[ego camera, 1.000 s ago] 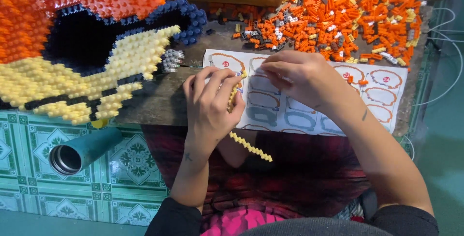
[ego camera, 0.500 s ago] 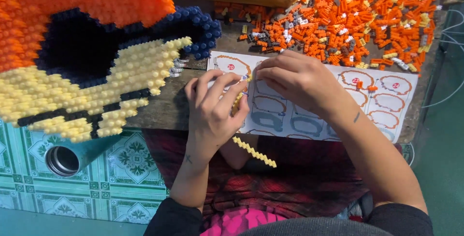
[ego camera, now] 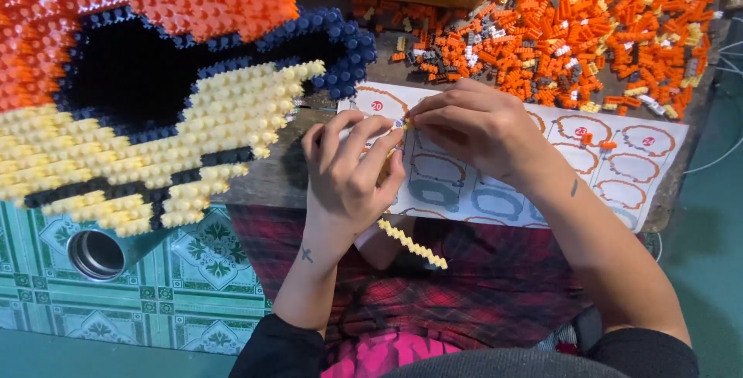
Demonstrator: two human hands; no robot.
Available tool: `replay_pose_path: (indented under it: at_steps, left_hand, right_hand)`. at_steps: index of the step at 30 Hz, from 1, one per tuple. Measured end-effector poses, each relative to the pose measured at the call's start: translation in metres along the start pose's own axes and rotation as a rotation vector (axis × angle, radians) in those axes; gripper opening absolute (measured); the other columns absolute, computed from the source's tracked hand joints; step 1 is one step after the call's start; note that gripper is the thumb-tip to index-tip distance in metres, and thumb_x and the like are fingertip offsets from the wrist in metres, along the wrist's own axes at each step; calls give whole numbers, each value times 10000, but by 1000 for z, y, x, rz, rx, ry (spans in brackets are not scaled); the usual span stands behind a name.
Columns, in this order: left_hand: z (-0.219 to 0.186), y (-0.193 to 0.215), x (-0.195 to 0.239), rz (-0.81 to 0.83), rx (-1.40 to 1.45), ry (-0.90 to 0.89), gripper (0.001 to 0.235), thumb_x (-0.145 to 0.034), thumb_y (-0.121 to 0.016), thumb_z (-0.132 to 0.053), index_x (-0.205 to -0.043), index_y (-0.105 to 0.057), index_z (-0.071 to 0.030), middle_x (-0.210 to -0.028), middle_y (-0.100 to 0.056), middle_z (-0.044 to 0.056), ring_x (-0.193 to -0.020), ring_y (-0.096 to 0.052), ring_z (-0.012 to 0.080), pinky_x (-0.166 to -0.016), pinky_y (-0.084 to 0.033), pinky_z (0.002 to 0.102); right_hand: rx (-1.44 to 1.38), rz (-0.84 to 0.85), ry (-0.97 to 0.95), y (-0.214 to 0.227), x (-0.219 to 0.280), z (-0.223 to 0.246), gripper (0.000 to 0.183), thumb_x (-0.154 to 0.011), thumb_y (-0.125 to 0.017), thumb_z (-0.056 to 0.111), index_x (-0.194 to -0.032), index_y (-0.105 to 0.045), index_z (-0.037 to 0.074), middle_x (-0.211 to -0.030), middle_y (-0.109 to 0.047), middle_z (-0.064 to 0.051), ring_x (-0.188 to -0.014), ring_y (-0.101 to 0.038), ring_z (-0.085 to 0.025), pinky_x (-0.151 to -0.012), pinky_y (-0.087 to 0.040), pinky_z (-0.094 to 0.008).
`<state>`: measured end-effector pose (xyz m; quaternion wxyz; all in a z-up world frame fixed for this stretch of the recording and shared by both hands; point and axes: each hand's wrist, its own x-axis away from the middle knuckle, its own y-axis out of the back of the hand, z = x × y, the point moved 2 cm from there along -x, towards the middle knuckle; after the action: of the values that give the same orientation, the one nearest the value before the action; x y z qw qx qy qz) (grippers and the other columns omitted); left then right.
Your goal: The person assembles small plastic craft pieces by hand, following a printed pattern. They pick up yellow and orange pieces, connect them into a chain, and place the chain onto the pattern sheet.
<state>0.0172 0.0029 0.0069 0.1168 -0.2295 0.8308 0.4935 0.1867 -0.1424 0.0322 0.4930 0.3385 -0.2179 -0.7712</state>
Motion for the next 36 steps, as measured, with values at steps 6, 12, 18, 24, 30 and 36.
replay_pose_path:
  at_steps: [6, 12, 18, 24, 30, 36]
  left_hand:
    - [2, -3, 2, -5, -14, -11, 179, -1030, -766, -236, -1182, -841, -180, -1233, -756, 5, -1277, -649, 306, -1094, -413, 556]
    - [0, 0, -1, 11, -9, -2, 176, -1030, -772, -198, -1185, -847, -168, -1234, -758, 23, -1288, -640, 319, -1098, -420, 564]
    - [-5, 8, -6, 34, -5, -5, 151, -1046, -774, -179, -1179, -835, -141, -1245, -756, 46, -1294, -634, 328, -1100, -426, 556]
    - [-17, 23, -16, 73, 16, 60, 268, -914, -836, -52, -1180, -814, -66, -1289, -759, 54, -1252, -646, 305, -1141, -396, 508]
    - [-18, 21, -16, 78, 11, 66, 296, -918, -826, -49, -1211, -788, -67, -1305, -736, 53, -1260, -628, 306, -1142, -397, 514]
    - [-18, 20, -15, 88, -5, 66, 249, -931, -817, -55, -1175, -768, -59, -1297, -730, 51, -1268, -625, 297, -1153, -383, 515]
  right_hand:
    - [50, 14, 16, -2, 5, -4, 123, -974, -888, -80, -1089, -864, -43, -1114, -842, -196, -1017, -799, -330, -850, -660, -381]
    - [222, 28, 105, 4, -4, 9, 68, -996, -885, -61, -1057, -861, -42, -1080, -835, -191, -975, -791, -295, -788, -657, -356]
    - [411, 37, 192, 1, -3, 14, 33, -1025, -865, -58, -1033, -852, -29, -1059, -817, -178, -980, -779, -295, -766, -648, -351]
    - [375, 156, -51, 24, 0, 36, 282, -982, -799, -10, -1258, -854, 12, -1350, -776, -136, -1027, -731, -229, -826, -648, -335]
    - [215, 123, -125, 28, 35, 93, 237, -950, -888, 150, -1094, -746, 24, -983, -714, -87, -801, -666, -264, -718, -530, -406]
    - [358, 166, -163, -23, 80, 111, 364, -945, -888, 343, -1151, -779, 63, -1070, -713, -50, -919, -655, -235, -799, -530, -355]
